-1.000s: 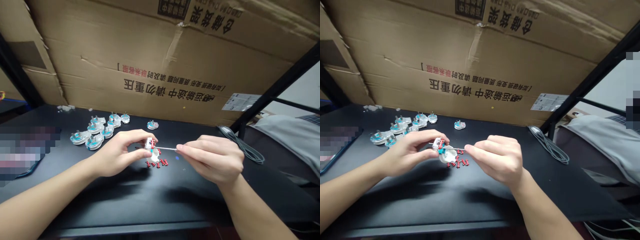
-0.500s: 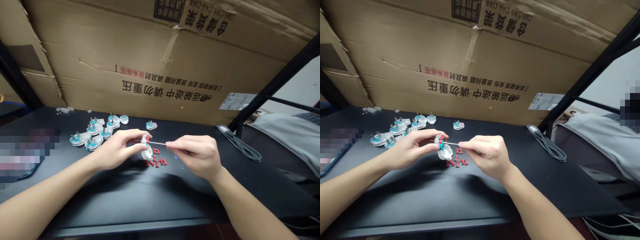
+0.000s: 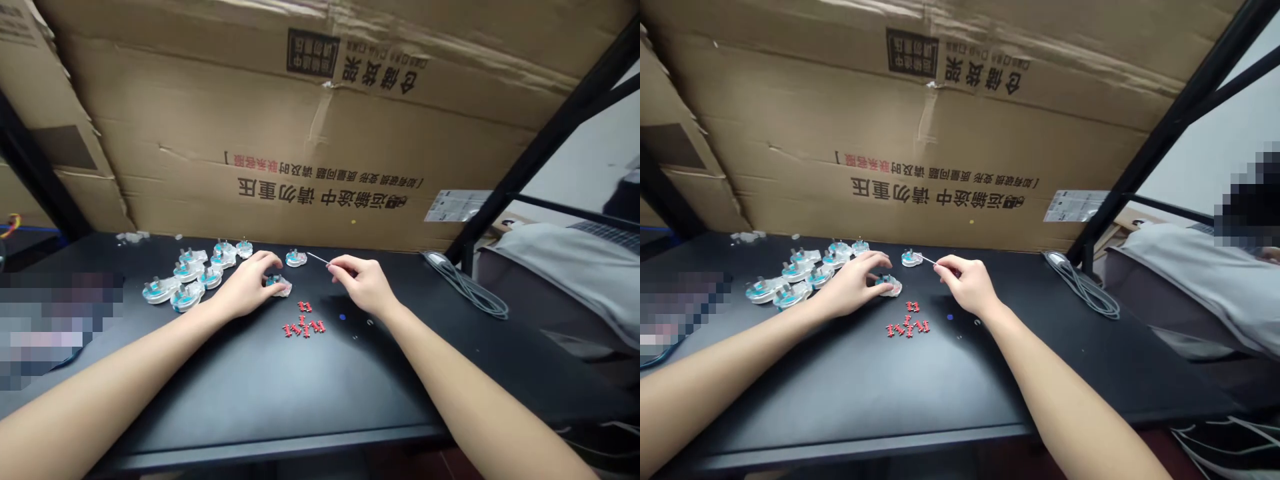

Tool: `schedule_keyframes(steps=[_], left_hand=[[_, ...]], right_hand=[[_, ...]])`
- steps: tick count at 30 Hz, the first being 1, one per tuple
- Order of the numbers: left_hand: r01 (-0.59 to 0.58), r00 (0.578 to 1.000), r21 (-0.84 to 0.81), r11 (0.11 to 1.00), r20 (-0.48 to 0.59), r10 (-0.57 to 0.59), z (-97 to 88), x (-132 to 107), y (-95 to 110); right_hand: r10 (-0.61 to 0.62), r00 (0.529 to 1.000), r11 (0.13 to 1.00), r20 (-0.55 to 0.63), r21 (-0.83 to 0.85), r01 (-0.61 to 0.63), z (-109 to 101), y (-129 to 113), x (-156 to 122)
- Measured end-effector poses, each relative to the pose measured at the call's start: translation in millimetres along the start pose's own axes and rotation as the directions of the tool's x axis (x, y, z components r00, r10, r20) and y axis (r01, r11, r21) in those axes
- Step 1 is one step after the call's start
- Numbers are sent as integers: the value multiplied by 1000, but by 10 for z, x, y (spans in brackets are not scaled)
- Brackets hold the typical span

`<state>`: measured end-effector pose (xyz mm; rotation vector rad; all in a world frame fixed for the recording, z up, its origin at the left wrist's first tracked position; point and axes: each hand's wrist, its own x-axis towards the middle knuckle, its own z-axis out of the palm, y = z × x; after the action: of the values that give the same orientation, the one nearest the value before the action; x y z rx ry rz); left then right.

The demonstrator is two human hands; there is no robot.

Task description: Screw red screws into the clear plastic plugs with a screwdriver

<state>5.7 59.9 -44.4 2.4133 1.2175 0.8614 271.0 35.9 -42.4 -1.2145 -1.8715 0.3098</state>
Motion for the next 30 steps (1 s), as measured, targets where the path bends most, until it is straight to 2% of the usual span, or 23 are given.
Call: schedule_keyframes(steps=[4, 7, 11, 13, 16, 18, 20, 24, 30], left_hand=[[-53, 998, 75, 996, 30, 51, 38, 25, 29], [-67, 997, 147, 987, 43, 61, 159, 132, 51], [-31, 999, 228, 973, -7, 34, 269, 326, 84], [-4, 999, 285, 959, -38, 16, 187, 407, 37], [83, 996, 413, 907, -58, -64, -77, 504, -159], [127, 991, 493, 861, -24, -132, -245, 553, -319], [142, 979, 548, 824, 44, -198, -338, 578, -432], [97, 962, 597, 796, 150, -230, -308, 518, -428], [18, 962, 514, 858, 226, -156, -220, 244, -159]], right_hand=[[43, 999, 999, 2, -6, -43, 24, 76, 28], [47, 998, 999, 48, -9, -47, 54, 102, 28], [36, 994, 999, 104, -27, -33, 74, 119, 25], [27, 994, 999, 104, -45, -23, 56, 134, 53], [-1, 992, 997, 123, -75, 11, 30, 151, 144], [-36, 984, 995, 177, -88, 52, 42, 148, 208], [-86, 962, 989, 258, -91, 113, 81, 134, 243], [-158, 928, 975, 338, -97, 202, 173, 85, 190], [-179, 919, 967, 352, -111, 231, 231, -67, 37]])
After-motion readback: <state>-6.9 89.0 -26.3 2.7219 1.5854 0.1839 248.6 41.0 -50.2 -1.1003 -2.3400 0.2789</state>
